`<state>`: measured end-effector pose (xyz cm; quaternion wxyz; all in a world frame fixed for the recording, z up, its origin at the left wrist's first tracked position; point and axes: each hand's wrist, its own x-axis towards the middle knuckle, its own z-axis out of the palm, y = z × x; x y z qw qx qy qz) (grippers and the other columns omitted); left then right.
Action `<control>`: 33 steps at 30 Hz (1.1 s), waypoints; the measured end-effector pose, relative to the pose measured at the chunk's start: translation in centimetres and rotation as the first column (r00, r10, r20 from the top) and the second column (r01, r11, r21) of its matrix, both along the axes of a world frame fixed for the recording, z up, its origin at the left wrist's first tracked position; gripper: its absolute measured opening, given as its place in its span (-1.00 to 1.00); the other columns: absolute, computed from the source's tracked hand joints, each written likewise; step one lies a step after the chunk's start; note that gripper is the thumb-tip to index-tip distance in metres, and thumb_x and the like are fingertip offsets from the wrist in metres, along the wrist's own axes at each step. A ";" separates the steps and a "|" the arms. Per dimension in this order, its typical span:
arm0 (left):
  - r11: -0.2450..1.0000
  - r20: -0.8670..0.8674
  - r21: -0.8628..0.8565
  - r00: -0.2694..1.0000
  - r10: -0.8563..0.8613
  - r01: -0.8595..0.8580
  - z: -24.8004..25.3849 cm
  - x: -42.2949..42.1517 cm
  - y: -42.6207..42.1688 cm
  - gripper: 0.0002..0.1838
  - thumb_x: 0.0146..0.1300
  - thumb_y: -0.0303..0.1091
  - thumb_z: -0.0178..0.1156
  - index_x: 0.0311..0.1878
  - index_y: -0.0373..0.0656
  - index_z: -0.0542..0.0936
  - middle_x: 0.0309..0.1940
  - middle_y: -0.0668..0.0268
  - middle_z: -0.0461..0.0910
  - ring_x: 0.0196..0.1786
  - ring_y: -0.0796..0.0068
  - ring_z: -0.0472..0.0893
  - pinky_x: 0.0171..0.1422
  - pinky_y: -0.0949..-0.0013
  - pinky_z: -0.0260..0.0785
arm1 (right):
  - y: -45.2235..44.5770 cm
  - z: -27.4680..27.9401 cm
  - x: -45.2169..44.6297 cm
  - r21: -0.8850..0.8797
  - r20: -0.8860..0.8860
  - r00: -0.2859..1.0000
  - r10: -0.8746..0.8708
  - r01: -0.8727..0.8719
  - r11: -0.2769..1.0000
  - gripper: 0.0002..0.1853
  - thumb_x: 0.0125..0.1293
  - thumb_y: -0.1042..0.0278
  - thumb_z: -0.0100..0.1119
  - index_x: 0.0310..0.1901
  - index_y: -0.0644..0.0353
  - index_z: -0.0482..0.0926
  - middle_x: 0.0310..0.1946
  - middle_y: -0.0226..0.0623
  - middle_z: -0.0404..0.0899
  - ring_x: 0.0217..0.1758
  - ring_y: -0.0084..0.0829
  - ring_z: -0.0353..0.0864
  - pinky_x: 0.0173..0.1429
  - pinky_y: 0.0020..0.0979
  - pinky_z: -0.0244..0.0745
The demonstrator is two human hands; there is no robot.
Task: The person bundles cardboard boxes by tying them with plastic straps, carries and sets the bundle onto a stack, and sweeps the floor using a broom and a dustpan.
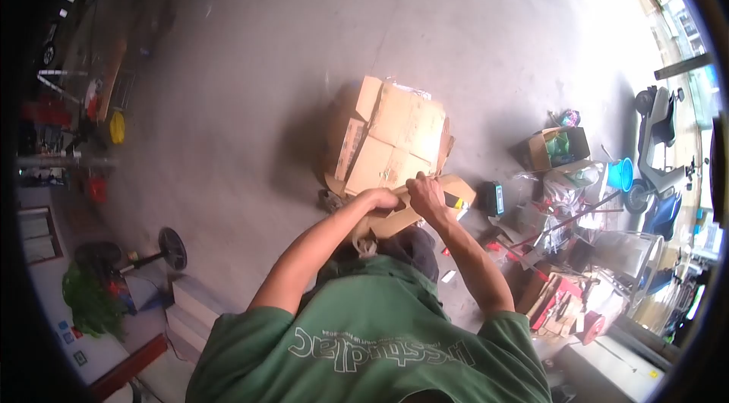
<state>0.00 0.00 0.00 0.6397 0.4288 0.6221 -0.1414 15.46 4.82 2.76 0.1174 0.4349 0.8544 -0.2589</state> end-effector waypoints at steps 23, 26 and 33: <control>-0.183 -0.442 0.885 0.896 -0.039 0.428 -30.0 -3.2 15.8 -0.78 0.23 -0.29 0.14 -0.06 0.00 0.55 0.00 0.27 0.47 0.07 0.34 0.45 0.08 0.24 0.30 | 7.3 -25.8 -4.4 0.120 -0.113 0.876 -0.468 0.480 0.869 -0.30 0.11 0.53 0.14 0.34 0.30 0.21 0.32 0.04 0.23 0.32 -0.07 0.28 0.15 -0.08 0.32; 0.268 -0.558 0.701 0.743 -0.371 0.661 -39.8 -9.7 10.2 -0.52 0.18 -0.31 0.16 0.22 -0.03 0.44 0.33 0.12 0.27 0.36 0.16 0.28 0.39 0.11 0.16 | 2.8 -39.9 -9.3 -0.108 0.123 0.909 -0.398 0.411 0.905 -0.33 0.20 0.42 0.12 0.37 0.32 0.20 0.38 0.05 0.17 0.43 -0.08 0.20 0.21 -0.09 0.40; 0.714 -0.301 0.604 0.931 -0.208 0.355 -44.9 -9.7 6.5 -0.59 0.03 -0.29 0.31 -0.03 -0.18 0.55 0.16 0.04 0.41 0.20 0.07 0.40 0.32 0.03 0.19 | -5.8 -53.2 -13.4 -0.246 0.170 0.853 -0.493 0.521 0.817 -0.49 0.29 0.36 0.03 0.23 0.39 0.26 0.32 0.39 0.13 0.14 0.01 0.55 0.14 -0.16 0.51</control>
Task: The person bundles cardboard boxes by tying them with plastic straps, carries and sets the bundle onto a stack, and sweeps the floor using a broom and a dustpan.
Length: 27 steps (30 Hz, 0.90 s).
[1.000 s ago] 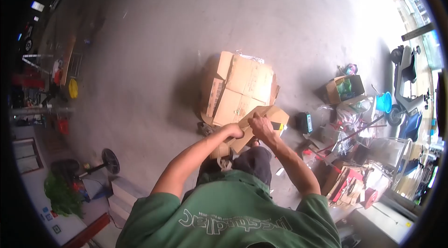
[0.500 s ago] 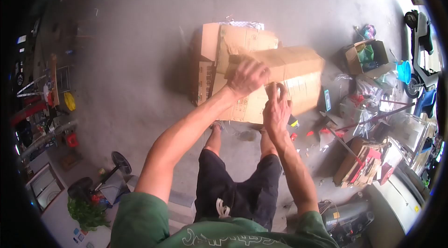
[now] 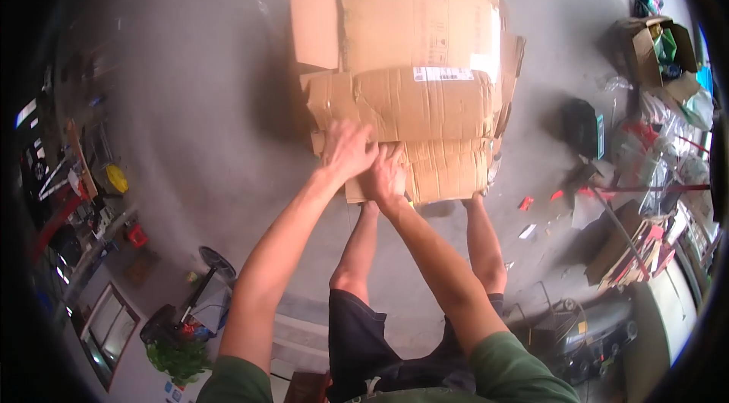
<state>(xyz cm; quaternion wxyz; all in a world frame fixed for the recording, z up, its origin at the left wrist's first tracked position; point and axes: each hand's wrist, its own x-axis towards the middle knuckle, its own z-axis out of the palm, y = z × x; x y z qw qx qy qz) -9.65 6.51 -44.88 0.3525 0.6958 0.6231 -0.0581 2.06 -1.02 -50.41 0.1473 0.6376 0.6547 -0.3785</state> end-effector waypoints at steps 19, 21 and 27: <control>0.944 -0.028 0.127 0.952 -0.303 0.304 3.7 3.1 21.3 -0.50 -0.02 -0.05 0.42 -0.07 -0.16 0.61 -0.17 0.13 0.64 0.06 0.09 0.54 0.20 0.09 0.34 | 4.6 5.2 2.0 0.200 -0.346 0.917 -0.197 0.277 0.940 -0.44 0.11 0.51 0.11 0.20 0.32 0.28 0.23 0.34 0.18 -0.10 0.11 0.58 -0.16 -0.13 0.58; 0.785 -0.199 0.470 0.915 -0.351 0.403 0.8 1.6 23.4 -0.46 0.06 -0.10 0.38 0.08 -0.16 0.55 -0.01 0.07 0.59 0.15 0.09 0.48 0.30 0.04 0.25 | 9.1 5.8 -0.1 0.036 -0.422 0.836 -0.351 0.402 0.915 -0.40 0.09 0.52 0.16 0.22 0.28 0.26 0.27 0.35 0.13 -0.08 0.15 0.57 -0.18 -0.09 0.59; 0.984 -0.170 0.153 0.984 -0.061 0.088 -6.6 6.6 17.6 -0.39 0.38 -0.14 0.03 0.45 -0.05 0.19 0.40 -0.07 0.17 0.45 -0.07 0.13 0.50 -0.10 -0.05 | 11.4 -3.2 -7.3 -0.116 -0.459 0.797 -0.392 0.383 0.916 -0.61 0.22 0.40 0.04 0.08 0.36 0.45 0.10 0.21 0.39 -0.25 0.01 0.63 -0.19 -0.12 0.58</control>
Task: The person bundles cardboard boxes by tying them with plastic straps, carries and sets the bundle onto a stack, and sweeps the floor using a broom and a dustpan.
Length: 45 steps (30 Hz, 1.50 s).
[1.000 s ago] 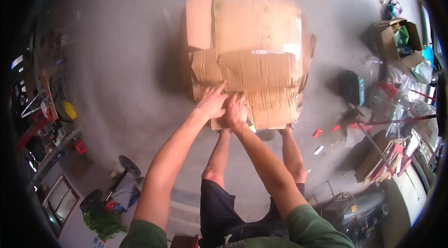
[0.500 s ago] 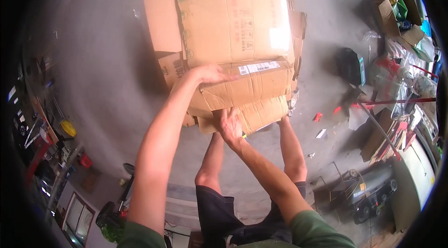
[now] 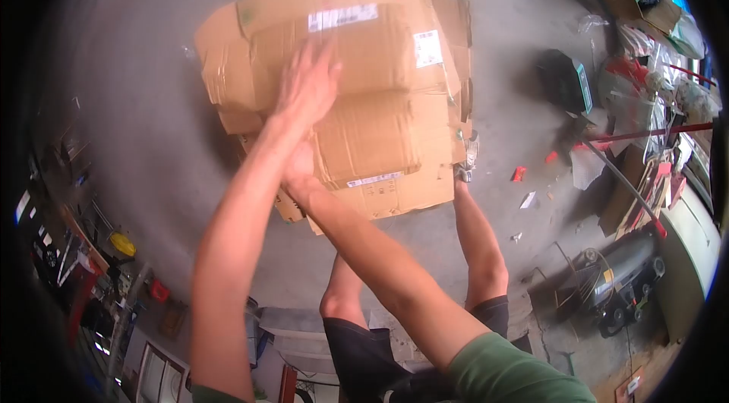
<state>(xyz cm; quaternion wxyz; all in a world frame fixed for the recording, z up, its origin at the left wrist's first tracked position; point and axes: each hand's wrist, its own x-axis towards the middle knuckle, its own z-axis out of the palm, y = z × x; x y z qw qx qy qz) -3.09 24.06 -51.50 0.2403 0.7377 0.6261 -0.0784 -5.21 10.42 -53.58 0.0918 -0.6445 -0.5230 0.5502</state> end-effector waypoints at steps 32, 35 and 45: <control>0.924 0.021 0.272 0.962 0.271 -0.267 -9.7 -3.0 -6.4 -0.36 0.18 -0.08 0.21 0.34 0.01 0.38 0.44 -0.02 0.12 0.46 -0.06 0.11 0.53 -0.11 -0.12 | 11.1 -7.7 17.1 0.366 0.555 0.832 0.023 -0.269 0.891 -0.28 0.29 -0.07 0.11 0.36 0.20 0.24 0.38 0.10 0.16 0.48 0.07 0.04 0.48 0.12 -0.07; 0.913 -0.132 0.173 0.910 0.393 -0.369 -10.6 -3.6 -7.7 -0.19 0.08 -0.04 0.26 0.38 -0.10 0.22 0.48 -0.10 -0.04 0.52 -0.14 -0.08 0.54 -0.19 -0.29 | 10.0 -10.0 17.3 0.418 0.549 0.835 -0.027 -0.246 0.874 -0.27 0.24 -0.10 0.15 0.34 0.19 0.27 0.37 0.05 0.19 0.48 0.05 0.07 0.48 0.10 -0.09; 0.696 0.014 0.373 0.753 0.657 -0.614 -15.1 -0.5 -5.2 -0.12 0.08 0.08 0.20 0.30 -0.30 0.10 0.43 -0.24 -0.06 0.48 -0.30 -0.10 0.50 -0.29 -0.30 | 10.7 -12.8 15.9 0.589 0.516 0.851 -0.098 -0.270 0.762 -0.22 0.21 -0.20 0.07 0.27 0.26 0.25 0.28 -0.01 0.25 0.38 0.09 0.13 0.42 0.16 -0.12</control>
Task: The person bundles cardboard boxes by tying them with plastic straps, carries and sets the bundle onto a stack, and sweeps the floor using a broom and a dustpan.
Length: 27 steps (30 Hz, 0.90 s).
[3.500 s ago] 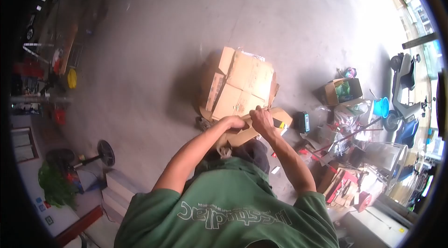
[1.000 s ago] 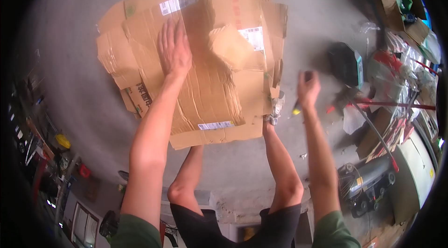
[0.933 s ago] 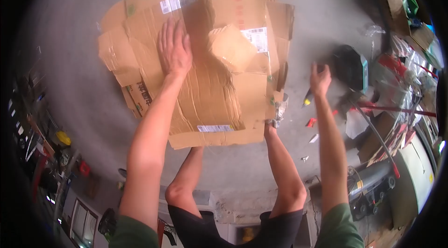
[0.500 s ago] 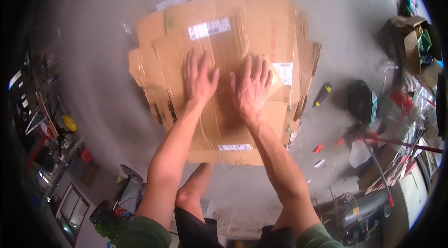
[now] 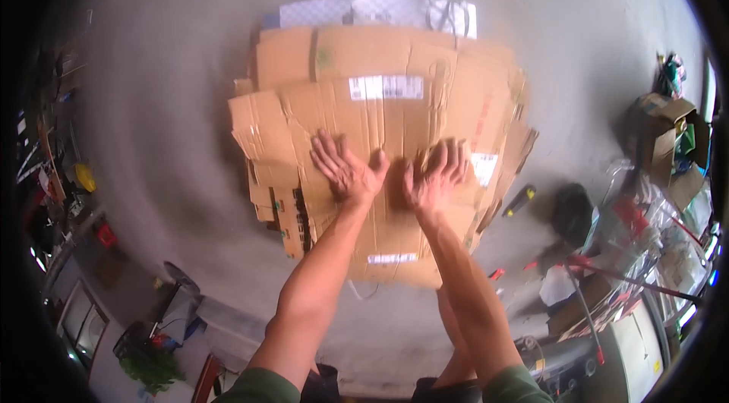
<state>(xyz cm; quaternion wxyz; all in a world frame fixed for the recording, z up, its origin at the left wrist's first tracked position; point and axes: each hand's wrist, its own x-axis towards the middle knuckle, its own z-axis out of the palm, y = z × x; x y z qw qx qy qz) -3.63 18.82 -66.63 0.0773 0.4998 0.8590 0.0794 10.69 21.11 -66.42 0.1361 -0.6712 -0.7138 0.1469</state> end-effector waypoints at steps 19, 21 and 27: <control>0.989 0.070 0.142 0.997 0.029 -0.039 -0.4 -0.5 -1.2 -0.12 0.04 0.07 0.22 0.28 -0.32 0.14 0.40 -0.25 0.01 0.46 -0.30 -0.03 0.49 -0.28 -0.26 | 33.2 -1.7 -4.0 -0.193 0.215 0.918 0.333 -0.294 0.936 -0.60 0.34 -0.01 0.01 -0.09 0.18 0.59 -0.18 -0.01 0.64 -0.03 -0.07 0.61 0.08 -0.16 0.47; 0.991 0.088 0.127 0.996 0.029 -0.040 0.3 -0.1 -1.0 -0.11 0.03 0.04 0.26 0.29 -0.32 0.13 0.40 -0.25 0.01 0.46 -0.30 -0.03 0.50 -0.28 -0.27 | 36.2 2.2 -0.8 0.111 0.207 0.900 0.385 -0.412 0.904 -0.58 0.40 0.01 -0.05 -0.09 0.26 0.55 -0.24 -0.05 0.59 -0.17 -0.20 0.57 -0.07 -0.25 0.45; 0.996 0.103 0.058 0.992 0.068 -0.074 0.7 -0.5 -1.4 -0.11 0.03 0.10 0.28 0.31 -0.21 0.17 0.44 -0.13 -0.01 0.49 -0.18 -0.04 0.51 -0.25 -0.25 | 21.5 32.2 1.9 -0.202 -0.919 0.384 -0.092 -0.255 0.946 -0.55 0.49 0.19 -0.12 0.29 0.27 0.29 -0.04 -0.05 0.56 -0.01 -0.21 0.64 0.08 -0.31 0.58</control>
